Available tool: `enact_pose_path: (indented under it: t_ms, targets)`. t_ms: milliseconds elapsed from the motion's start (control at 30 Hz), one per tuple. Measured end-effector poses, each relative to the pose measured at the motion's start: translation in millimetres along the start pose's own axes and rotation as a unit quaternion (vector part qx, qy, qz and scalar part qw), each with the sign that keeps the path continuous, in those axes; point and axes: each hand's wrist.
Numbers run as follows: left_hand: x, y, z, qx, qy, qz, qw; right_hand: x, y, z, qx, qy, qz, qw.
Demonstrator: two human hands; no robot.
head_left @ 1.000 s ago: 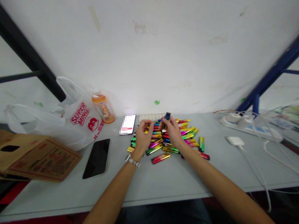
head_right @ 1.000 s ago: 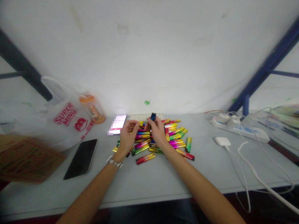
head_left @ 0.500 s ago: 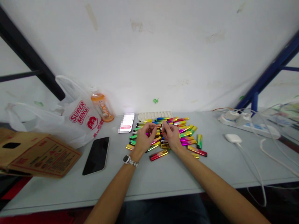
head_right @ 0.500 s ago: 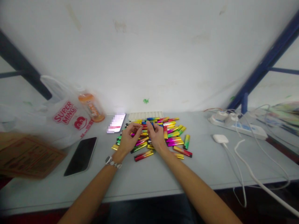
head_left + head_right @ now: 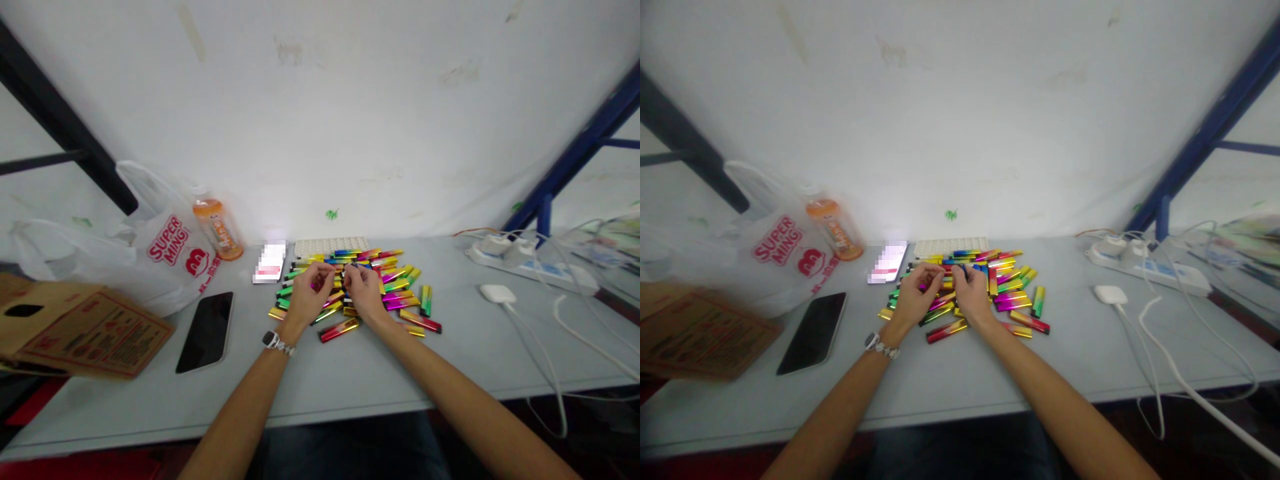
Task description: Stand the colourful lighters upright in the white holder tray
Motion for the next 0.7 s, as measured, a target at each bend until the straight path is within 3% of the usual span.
enact_pose_path:
  t_ms: [533, 700]
  targets:
    - [-1, -5, 0.1, -0.003, -0.015, -0.007, 1.0, -4, 5, 1, 0.009, -0.017, -0.017, 1.0]
    - [-1, -4, 0.0, -0.004, -0.018, -0.009, 1.0, -12, -5, -3, 0.048, -0.065, -0.049, 0.996]
Point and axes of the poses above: each hand's wrist, its own x-axis towards the middle knuckle, its own z-axis out of the palm, y = z × x, and after that the axes turned 3 degrees about -x, right-handed
